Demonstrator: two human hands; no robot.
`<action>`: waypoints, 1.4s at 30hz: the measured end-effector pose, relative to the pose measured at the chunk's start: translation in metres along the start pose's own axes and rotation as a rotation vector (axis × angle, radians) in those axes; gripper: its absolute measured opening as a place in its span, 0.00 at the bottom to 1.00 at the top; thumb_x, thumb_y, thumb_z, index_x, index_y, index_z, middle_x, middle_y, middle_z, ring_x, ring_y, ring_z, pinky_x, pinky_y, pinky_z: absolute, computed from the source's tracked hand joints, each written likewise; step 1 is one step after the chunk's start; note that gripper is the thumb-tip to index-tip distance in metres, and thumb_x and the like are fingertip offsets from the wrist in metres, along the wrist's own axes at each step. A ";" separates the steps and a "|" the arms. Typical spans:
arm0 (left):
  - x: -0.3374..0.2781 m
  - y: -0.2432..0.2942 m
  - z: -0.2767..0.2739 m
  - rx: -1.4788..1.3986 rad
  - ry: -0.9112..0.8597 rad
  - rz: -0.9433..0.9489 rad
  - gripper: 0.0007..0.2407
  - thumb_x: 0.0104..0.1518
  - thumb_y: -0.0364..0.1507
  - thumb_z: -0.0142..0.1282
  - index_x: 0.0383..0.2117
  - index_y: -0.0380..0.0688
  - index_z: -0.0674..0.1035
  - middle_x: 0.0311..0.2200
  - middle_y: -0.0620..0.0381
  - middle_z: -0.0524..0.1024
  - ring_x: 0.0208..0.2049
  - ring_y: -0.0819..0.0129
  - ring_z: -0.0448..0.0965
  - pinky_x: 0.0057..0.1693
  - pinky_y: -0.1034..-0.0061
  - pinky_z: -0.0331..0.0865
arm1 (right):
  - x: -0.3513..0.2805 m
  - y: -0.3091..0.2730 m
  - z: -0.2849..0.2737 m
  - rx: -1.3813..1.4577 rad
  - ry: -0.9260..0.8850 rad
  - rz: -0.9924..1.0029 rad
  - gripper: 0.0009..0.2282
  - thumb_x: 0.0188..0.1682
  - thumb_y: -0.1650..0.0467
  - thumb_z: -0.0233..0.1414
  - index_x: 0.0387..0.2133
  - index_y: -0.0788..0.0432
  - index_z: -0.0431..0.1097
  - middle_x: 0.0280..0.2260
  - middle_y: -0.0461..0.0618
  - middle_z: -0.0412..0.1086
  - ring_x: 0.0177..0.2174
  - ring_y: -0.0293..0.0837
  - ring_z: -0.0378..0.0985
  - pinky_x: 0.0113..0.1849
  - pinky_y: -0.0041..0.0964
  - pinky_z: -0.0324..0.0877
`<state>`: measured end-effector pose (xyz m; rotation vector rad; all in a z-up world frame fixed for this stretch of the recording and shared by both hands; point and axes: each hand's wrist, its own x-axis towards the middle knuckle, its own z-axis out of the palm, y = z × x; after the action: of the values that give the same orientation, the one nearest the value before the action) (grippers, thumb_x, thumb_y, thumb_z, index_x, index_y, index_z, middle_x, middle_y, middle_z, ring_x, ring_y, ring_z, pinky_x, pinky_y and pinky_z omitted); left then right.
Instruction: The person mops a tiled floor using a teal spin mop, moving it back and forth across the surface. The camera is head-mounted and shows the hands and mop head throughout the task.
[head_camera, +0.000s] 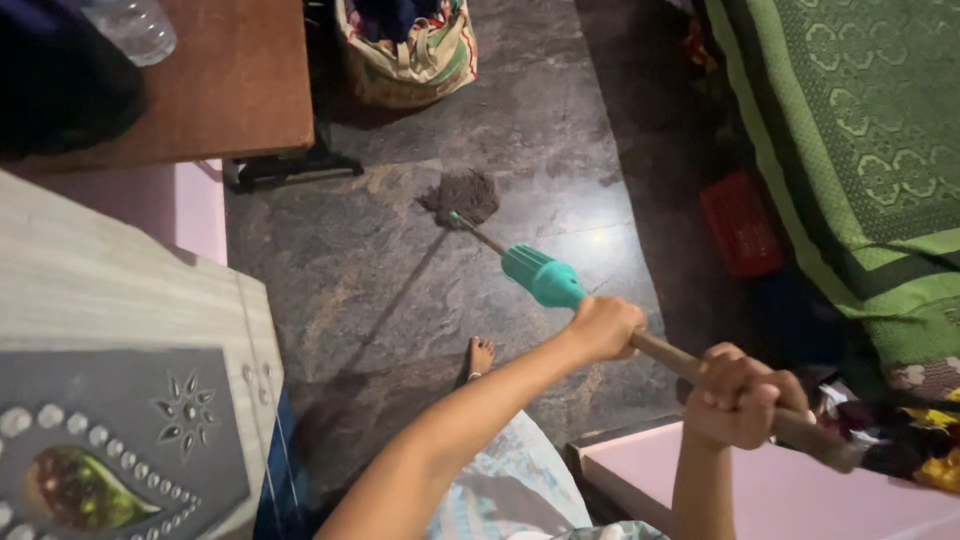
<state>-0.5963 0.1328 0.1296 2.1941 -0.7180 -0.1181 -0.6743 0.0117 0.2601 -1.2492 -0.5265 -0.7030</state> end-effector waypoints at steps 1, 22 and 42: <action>0.007 -0.012 0.004 0.043 -0.047 -0.017 0.06 0.37 0.31 0.66 0.22 0.52 0.83 0.26 0.52 0.82 0.33 0.50 0.83 0.35 0.52 0.73 | -0.005 0.010 0.000 -0.032 0.022 -0.007 0.16 0.58 0.69 0.46 0.20 0.51 0.50 0.12 0.40 0.51 0.10 0.31 0.54 0.21 0.34 0.64; 0.014 -0.198 -0.090 0.014 0.332 -0.386 0.07 0.49 0.29 0.61 0.17 0.46 0.77 0.21 0.48 0.75 0.27 0.51 0.78 0.33 0.56 0.68 | 0.052 0.171 0.103 0.001 -0.548 0.282 0.15 0.55 0.73 0.50 0.17 0.64 0.59 0.19 0.51 0.63 0.22 0.49 0.69 0.38 0.46 0.70; -0.135 -0.003 -0.114 -0.365 0.122 0.028 0.10 0.52 0.31 0.63 0.18 0.43 0.75 0.26 0.55 0.74 0.33 0.55 0.75 0.40 0.63 0.69 | -0.018 -0.085 0.214 -0.526 -0.477 0.256 0.15 0.42 0.75 0.58 0.12 0.61 0.57 0.15 0.49 0.54 0.16 0.46 0.59 0.23 0.41 0.53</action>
<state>-0.6720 0.2825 0.1835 1.8254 -0.6053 -0.0915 -0.7457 0.2090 0.3568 -1.9623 -0.5720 -0.3247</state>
